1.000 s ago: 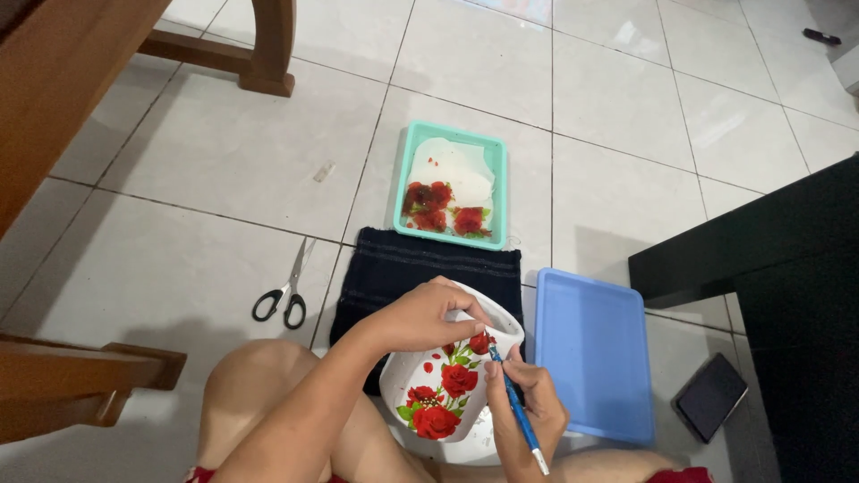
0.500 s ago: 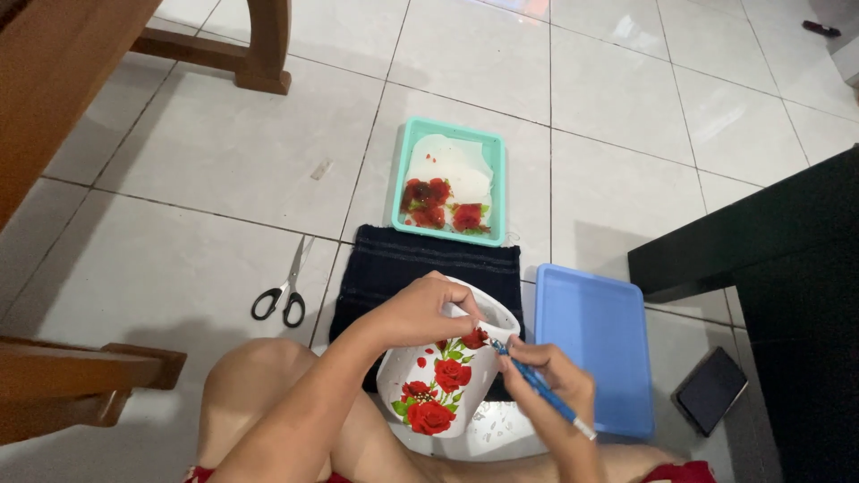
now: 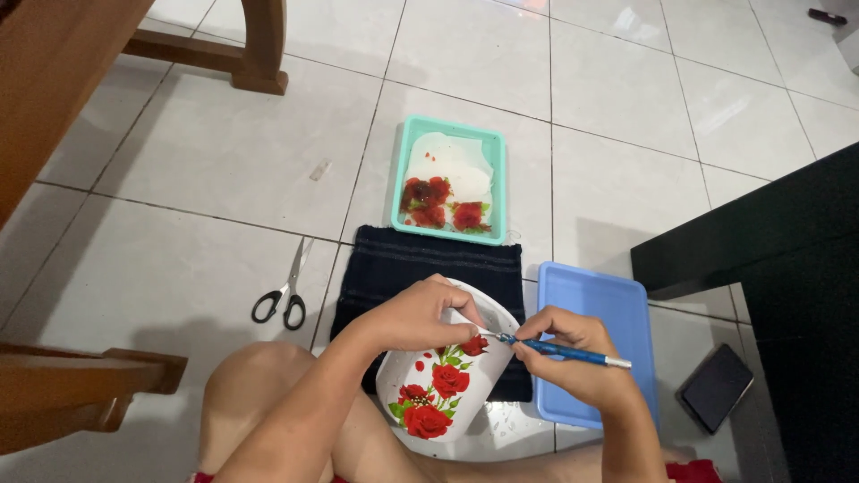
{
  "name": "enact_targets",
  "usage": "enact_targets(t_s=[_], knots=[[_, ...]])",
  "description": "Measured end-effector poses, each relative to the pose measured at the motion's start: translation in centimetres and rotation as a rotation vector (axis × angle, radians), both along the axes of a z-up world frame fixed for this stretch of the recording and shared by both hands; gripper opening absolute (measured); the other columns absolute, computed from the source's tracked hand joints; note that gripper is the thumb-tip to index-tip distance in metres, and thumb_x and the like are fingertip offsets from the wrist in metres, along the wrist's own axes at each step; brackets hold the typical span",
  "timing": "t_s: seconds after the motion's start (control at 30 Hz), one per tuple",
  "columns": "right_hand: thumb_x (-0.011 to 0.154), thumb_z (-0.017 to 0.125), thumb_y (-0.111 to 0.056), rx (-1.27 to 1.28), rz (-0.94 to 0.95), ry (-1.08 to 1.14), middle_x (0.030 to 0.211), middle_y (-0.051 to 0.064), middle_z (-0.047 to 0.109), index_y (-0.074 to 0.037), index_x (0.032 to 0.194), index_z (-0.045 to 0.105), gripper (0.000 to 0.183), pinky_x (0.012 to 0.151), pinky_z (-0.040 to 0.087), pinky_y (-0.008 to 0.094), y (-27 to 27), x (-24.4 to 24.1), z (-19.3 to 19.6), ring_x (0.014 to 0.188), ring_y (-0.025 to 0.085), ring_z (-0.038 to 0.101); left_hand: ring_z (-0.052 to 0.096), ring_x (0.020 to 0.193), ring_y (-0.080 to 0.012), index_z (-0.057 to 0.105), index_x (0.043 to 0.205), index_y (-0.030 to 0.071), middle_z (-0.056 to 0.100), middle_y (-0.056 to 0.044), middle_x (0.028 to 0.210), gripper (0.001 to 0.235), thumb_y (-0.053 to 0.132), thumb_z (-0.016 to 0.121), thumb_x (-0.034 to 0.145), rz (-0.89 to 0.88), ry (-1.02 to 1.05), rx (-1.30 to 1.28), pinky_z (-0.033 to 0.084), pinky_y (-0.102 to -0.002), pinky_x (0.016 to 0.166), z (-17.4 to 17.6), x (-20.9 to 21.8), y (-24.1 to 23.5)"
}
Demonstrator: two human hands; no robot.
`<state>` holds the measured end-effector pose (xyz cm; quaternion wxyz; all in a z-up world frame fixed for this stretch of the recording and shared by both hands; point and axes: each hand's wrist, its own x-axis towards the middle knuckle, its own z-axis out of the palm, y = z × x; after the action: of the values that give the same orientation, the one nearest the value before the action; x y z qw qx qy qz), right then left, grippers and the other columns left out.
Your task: Applying decorative floral decals to a white container and smoothing them with a tool.
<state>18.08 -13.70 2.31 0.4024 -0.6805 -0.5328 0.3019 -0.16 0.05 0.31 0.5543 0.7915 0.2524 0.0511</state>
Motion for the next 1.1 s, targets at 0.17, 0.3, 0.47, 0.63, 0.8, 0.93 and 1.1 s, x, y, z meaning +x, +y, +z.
enact_targets(t_s=[0.17,0.3,0.47,0.63,0.8,0.93,1.1], knots=[[0.057,0.075,0.003,0.062,-0.017,0.037,0.057,0.007,0.068,-0.002,0.066,0.068,0.012,0.044,0.039,0.019,-0.3,0.1,-0.6,0.045,0.009,0.051,0.057,0.091,-0.0142,0.070,0.085,0.014,0.061,-0.006,0.091,0.023,0.023,0.065,0.065,-0.018,-0.005,0.050,0.052,-0.025,0.071,-0.3,0.0,0.0],[0.059,0.074,0.004,0.165,-0.023,0.079,0.063,0.009,0.070,0.000,0.069,0.067,0.013,0.045,0.043,0.018,-0.9,-0.2,-1.5,0.048,0.009,0.056,0.054,0.097,-0.0137,0.069,0.079,0.014,0.067,-0.001,0.083,0.016,0.024,0.068,0.066,-0.012,-0.063,0.108,0.051,-0.026,0.077,-0.9,0.2,0.0],[0.062,0.071,0.005,0.255,-0.081,0.117,0.068,0.014,0.069,0.002,0.070,0.063,0.012,0.046,0.044,0.017,-2.1,-1.1,-3.5,0.050,0.011,0.058,0.056,0.088,-0.0111,0.069,0.080,0.012,0.064,-0.003,0.086,0.013,0.020,0.064,0.071,0.001,-0.030,0.041,0.053,-0.023,0.065,-0.1,0.2,-0.1],[0.060,0.069,0.007,0.408,-0.210,-0.067,0.069,0.014,0.070,0.000,0.071,0.062,0.014,0.050,0.050,0.016,-2.4,-4.0,-4.3,0.066,0.015,0.070,0.058,0.082,-0.0115,0.070,0.080,0.013,0.061,-0.005,0.086,0.015,0.020,0.062,0.069,0.032,-0.001,0.039,0.054,-0.023,0.063,-0.1,0.3,-0.1],[0.067,0.067,0.008,0.585,-0.301,-0.056,0.071,0.012,0.066,0.000,0.073,0.055,0.015,0.099,0.049,0.044,-2.5,-5.4,-7.2,0.066,0.014,0.063,0.056,0.053,-0.0088,0.067,0.068,0.004,0.063,-0.003,0.064,0.021,0.024,0.073,0.068,0.046,-0.145,0.083,0.049,-0.021,0.049,-0.3,0.6,0.0],[0.071,0.065,0.008,0.559,-0.333,0.093,0.077,0.013,0.066,0.000,0.074,0.053,0.015,0.103,0.046,0.042,-2.7,-5.5,-7.3,0.072,0.013,0.063,0.058,0.085,-0.0165,0.069,0.076,0.011,0.059,-0.008,0.089,0.017,0.026,0.070,0.068,0.068,-0.040,0.082,0.052,-0.027,0.070,-1.0,0.6,0.0],[0.072,0.065,0.007,0.493,-0.329,0.168,0.076,0.014,0.069,-0.002,0.078,0.055,0.015,0.104,0.045,0.043,-3.1,-5.3,-6.1,0.071,0.013,0.066,0.058,0.077,-0.0156,0.070,0.082,0.012,0.053,-0.007,0.096,0.018,0.022,0.058,0.073,0.085,-0.021,-0.040,0.053,-0.024,0.063,-1.0,0.6,0.1]])
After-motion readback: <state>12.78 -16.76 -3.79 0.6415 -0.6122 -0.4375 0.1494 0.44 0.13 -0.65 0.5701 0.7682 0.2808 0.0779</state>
